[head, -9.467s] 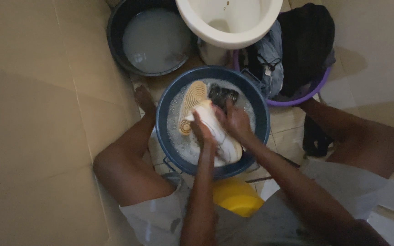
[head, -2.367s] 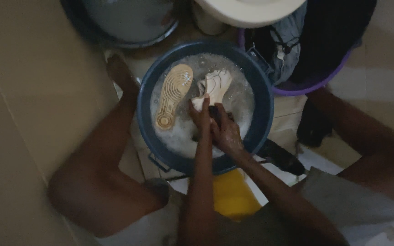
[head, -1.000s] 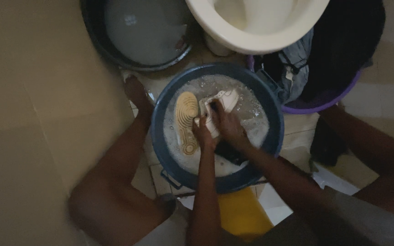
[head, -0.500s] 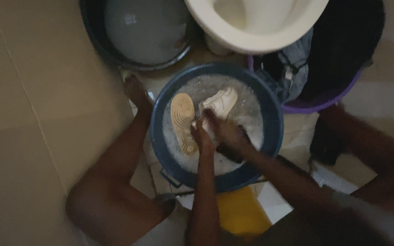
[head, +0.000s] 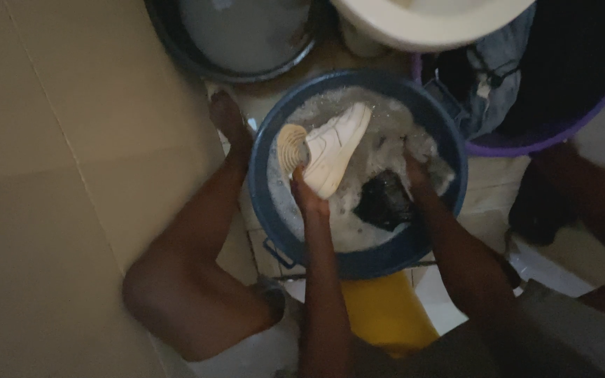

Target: Scrubbing a white sneaker in a basin of soapy water using a hand brush.

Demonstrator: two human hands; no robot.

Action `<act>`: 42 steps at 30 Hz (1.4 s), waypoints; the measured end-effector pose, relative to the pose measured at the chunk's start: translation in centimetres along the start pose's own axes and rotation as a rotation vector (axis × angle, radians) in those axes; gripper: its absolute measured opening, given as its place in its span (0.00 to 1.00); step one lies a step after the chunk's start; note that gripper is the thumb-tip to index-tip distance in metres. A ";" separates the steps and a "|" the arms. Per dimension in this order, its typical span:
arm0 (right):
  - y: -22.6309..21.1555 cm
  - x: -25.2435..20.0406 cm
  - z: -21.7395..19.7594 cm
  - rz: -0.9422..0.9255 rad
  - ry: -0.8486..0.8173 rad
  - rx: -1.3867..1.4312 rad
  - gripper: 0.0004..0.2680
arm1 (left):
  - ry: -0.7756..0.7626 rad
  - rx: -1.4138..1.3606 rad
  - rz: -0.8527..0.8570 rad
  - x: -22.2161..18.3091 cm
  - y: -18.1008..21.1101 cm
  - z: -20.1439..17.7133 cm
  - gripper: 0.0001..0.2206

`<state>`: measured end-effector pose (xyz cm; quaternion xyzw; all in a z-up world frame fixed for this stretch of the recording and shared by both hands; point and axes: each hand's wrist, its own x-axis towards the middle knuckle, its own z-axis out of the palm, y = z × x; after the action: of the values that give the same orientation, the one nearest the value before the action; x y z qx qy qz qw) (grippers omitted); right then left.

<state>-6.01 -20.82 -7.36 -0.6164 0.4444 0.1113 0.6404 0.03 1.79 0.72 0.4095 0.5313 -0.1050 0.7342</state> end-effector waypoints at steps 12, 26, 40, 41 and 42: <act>-6.1 -12.5 4.8 -0.192 -0.230 -0.697 0.25 | -0.127 -0.034 -0.120 -0.1 -1.9 1.7 0.59; -6.5 -7.0 7.8 -0.403 -0.005 -0.871 0.24 | -0.010 0.153 -0.054 -0.5 -3.0 3.5 0.51; -6.5 -9.0 10.5 -0.530 0.045 -1.173 0.21 | 0.065 0.241 -0.219 8.6 -6.2 -1.3 0.53; -6.4 -11.0 10.5 -0.436 -0.009 -1.216 0.21 | 0.031 0.355 -0.186 13.0 -8.5 -3.7 0.33; -6.2 -12.9 10.5 -0.341 -0.064 -1.258 0.22 | -0.002 0.468 -0.153 16.3 -12.9 -5.0 0.22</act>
<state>-4.67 -7.58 4.45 -0.9319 0.1712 0.2651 0.1791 -4.30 1.60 -20.22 0.5268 0.5213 -0.2808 0.6098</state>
